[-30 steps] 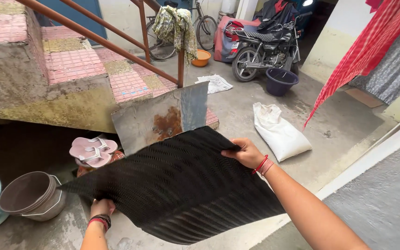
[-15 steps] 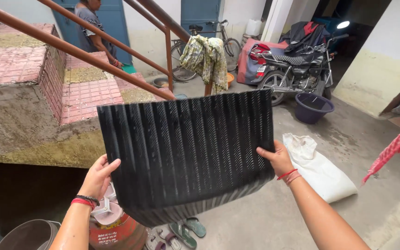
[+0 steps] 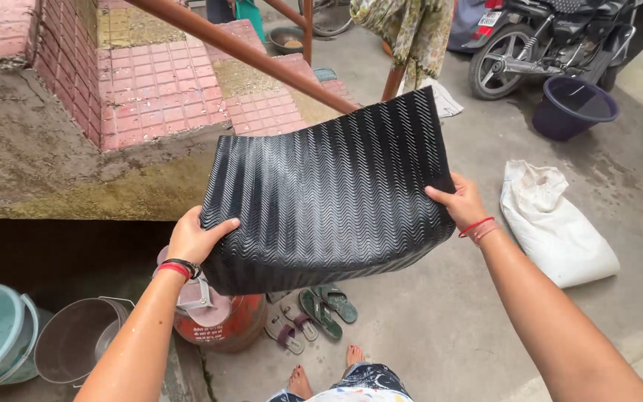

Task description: Scrubbing and rinsing a rubber floor mat and a plastic container in a bathroom.

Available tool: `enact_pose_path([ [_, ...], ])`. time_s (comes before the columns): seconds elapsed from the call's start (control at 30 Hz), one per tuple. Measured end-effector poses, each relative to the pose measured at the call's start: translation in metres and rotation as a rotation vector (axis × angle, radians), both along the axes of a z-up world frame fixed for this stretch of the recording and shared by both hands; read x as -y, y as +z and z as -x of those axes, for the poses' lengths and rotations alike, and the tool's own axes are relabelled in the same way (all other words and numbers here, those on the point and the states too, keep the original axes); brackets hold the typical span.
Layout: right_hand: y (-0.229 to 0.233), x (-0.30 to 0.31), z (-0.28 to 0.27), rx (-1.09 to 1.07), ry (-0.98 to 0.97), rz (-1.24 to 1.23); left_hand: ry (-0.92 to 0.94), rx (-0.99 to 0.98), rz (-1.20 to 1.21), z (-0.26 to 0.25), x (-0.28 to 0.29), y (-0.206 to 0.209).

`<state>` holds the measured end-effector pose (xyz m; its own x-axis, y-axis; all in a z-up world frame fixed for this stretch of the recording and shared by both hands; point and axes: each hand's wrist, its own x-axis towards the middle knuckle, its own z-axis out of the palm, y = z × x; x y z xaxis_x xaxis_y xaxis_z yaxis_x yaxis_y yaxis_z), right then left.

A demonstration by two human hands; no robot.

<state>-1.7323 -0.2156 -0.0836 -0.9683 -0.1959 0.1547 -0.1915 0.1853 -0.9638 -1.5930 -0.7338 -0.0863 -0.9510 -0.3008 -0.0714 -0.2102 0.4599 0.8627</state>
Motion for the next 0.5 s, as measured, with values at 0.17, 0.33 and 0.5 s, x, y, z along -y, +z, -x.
enact_pose_path([
  [0.17, -0.022, 0.009, 0.033, -0.018, 0.037, 0.171, 0.03, -0.241, -0.161, 0.015, 0.009, -0.005],
  [0.33, 0.004, 0.013, 0.083, -0.048, 0.046, 0.23, 0.065, -0.457, -0.115, 0.042, 0.0, 0.06],
  [0.5, 0.065, 0.033, 0.106, -0.197, 0.068, 0.457, 0.053, -0.795, 0.062, 0.075, -0.002, 0.142],
])
